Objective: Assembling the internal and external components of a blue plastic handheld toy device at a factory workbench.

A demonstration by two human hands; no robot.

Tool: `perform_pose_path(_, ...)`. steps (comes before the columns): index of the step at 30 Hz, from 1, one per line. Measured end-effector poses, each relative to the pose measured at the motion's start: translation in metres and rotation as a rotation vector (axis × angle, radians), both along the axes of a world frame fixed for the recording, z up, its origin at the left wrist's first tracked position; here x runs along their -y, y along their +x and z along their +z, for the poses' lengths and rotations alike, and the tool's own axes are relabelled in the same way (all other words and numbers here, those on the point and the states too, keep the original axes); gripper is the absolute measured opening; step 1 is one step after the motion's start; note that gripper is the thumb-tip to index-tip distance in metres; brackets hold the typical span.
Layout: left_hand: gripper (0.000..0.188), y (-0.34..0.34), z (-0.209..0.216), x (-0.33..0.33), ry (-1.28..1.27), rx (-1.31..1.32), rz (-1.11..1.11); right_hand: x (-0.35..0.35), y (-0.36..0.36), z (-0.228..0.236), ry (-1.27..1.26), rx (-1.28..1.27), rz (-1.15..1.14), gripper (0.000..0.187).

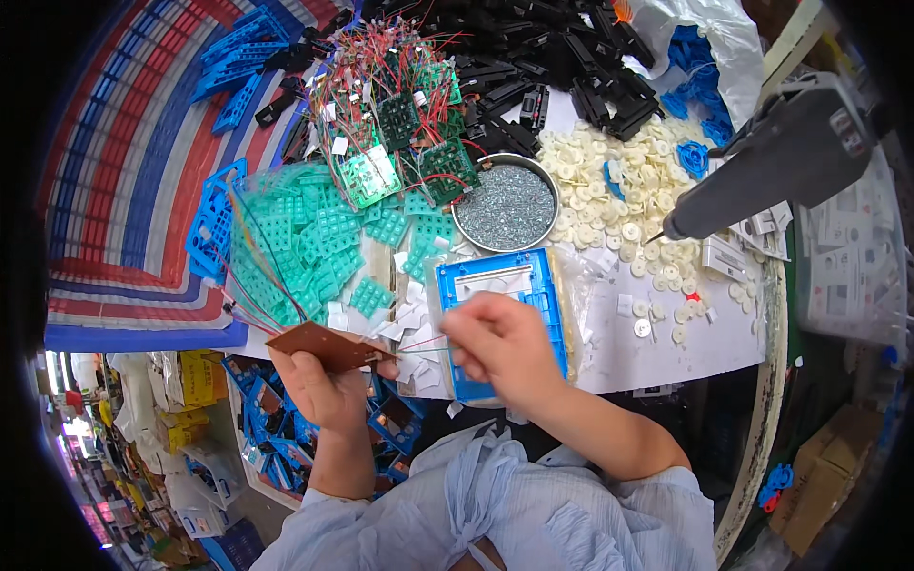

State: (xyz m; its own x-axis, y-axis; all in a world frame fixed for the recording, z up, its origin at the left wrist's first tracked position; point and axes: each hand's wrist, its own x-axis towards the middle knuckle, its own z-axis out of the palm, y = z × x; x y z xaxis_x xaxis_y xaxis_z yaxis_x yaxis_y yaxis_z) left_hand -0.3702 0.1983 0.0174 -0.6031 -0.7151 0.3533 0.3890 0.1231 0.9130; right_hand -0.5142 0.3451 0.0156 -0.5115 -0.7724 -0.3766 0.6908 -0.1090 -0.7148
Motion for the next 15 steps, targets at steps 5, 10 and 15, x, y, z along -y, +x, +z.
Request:
perform_pose_path(5, 0.029, 0.005, 0.01, 0.005, -0.08, 0.128, 0.031, -0.077, 0.007, 0.003, -0.168, -0.685, 0.014, 0.006)
perform_pose_path(10, 0.023, 0.031, 0.0, 0.006, -0.18, 0.297, -0.11, -0.17, -0.046, 0.045, 0.119, -0.732, 0.844, 0.044)
perform_pose_path(15, 0.011, 0.039, 0.003, -0.013, -0.25, 0.538, -0.426, -0.194, -0.051, 0.077, 0.574, -1.201, 0.079, 0.08)
